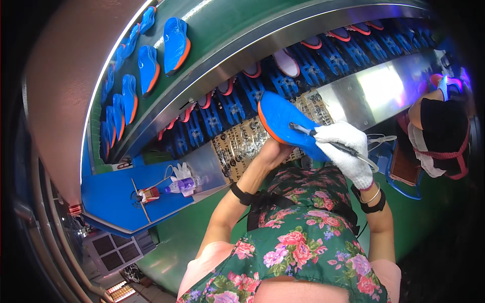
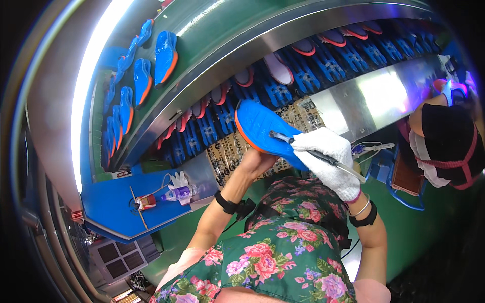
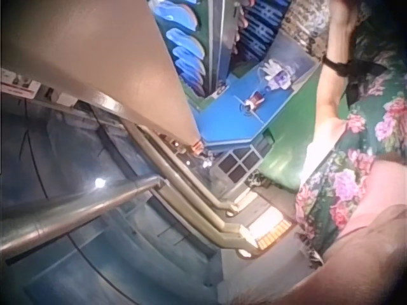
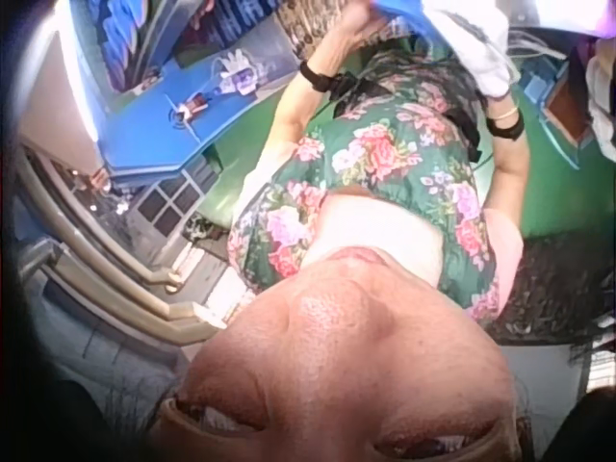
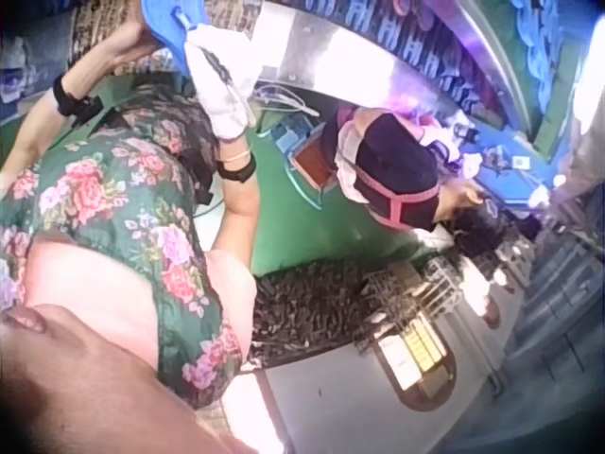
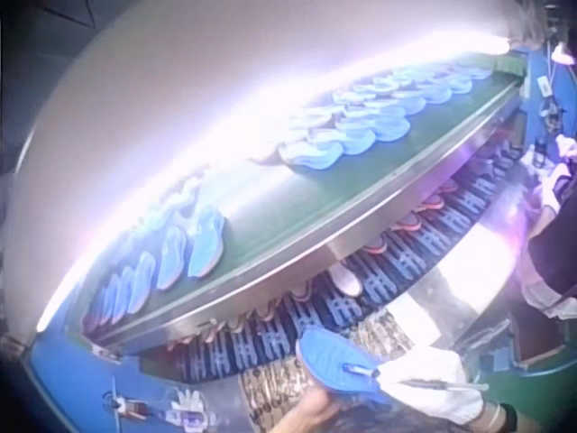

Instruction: Apply glue or primer to blue shoe soles using a brush on a factory assembly line.

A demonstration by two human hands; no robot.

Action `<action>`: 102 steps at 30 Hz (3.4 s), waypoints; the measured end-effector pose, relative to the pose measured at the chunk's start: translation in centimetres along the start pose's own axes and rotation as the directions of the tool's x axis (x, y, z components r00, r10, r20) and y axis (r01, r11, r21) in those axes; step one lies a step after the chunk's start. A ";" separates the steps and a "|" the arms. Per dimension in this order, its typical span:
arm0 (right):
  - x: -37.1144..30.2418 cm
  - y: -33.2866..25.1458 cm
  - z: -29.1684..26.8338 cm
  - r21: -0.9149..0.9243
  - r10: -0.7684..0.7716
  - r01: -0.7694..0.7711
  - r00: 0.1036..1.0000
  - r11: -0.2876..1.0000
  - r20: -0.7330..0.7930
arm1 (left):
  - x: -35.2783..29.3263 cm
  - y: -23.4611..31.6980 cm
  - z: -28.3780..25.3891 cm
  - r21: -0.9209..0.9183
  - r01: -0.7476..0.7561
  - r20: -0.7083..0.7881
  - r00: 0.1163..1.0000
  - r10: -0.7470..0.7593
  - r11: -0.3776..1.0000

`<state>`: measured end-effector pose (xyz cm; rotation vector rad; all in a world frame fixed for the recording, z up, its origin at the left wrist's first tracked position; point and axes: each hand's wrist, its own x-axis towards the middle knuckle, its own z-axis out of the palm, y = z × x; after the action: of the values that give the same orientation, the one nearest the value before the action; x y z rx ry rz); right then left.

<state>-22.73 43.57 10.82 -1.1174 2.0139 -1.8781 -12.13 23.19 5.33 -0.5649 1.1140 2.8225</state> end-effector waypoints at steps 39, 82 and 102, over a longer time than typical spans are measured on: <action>2.7 -2.1 0.8 -0.061 -0.268 0.263 0.960 0.963 -0.084 | -1.4 -3.7 1.0 -0.430 0.026 0.059 0.998 -0.001 0.903; -0.1 0.1 1.7 0.098 -0.211 0.211 0.977 0.973 -0.017 | 1.3 2.2 3.4 -0.499 -0.016 0.087 0.994 0.068 0.866; -2.1 -1.1 1.3 0.262 -0.044 0.038 0.999 0.964 0.019 | 2.6 3.0 0.6 -0.353 0.281 0.455 0.885 -0.098 0.892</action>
<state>-20.06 43.93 10.85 -1.1103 1.6790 -2.0653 -15.32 21.17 6.81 -0.0454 0.3617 2.8012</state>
